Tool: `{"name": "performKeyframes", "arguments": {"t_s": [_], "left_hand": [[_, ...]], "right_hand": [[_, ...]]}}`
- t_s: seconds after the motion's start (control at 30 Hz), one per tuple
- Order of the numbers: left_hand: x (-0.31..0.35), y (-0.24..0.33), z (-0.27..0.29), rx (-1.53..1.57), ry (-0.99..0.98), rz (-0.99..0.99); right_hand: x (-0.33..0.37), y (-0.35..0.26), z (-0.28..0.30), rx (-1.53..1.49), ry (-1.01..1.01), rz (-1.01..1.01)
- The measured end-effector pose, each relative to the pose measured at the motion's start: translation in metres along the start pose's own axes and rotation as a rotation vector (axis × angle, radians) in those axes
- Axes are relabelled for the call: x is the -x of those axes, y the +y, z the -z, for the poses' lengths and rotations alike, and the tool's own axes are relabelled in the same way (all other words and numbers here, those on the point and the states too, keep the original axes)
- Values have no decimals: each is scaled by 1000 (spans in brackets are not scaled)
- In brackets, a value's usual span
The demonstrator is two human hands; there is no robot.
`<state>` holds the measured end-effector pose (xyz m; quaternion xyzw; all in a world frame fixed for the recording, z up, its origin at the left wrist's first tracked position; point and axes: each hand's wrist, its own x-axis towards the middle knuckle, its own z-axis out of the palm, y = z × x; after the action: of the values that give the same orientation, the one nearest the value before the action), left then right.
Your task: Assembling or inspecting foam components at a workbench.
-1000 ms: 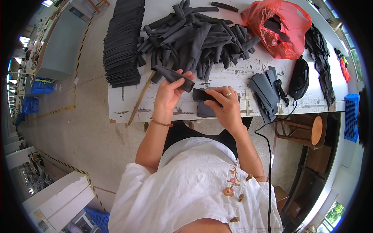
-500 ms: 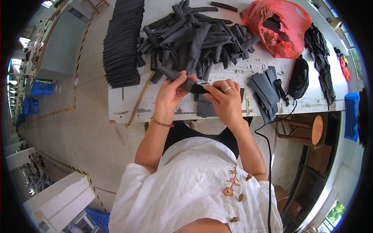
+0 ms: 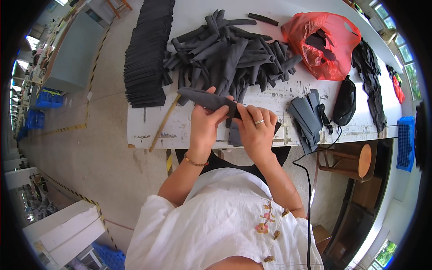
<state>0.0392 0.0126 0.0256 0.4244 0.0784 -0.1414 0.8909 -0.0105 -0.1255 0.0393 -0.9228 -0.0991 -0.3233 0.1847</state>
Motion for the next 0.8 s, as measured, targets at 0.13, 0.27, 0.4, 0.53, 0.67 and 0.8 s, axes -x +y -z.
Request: {"name": "performKeyframes", "arguments": {"t_s": [0.13, 0.27, 0.4, 0.53, 0.67, 0.8], "left_hand": [[7, 2, -5, 60, -81, -126], [1, -10, -6, 195, -196, -109], [-1, -15, -12, 73, -225, -165], [10, -23, -21, 62, -182, -158], [10, -16, -20, 80, -137, -140], [9, -3, -21, 68, -193, -170]], "right_hand": [[8, -8, -5, -120, -12, -84], [12, -20, -10, -307, -24, -100], [30, -12, -16, -272, -72, -117], [25, -5, -20, -394, -58, -33], [14, -12, -12, -326, -62, -14], [33, -2, 6, -383, -203, -115]]}}
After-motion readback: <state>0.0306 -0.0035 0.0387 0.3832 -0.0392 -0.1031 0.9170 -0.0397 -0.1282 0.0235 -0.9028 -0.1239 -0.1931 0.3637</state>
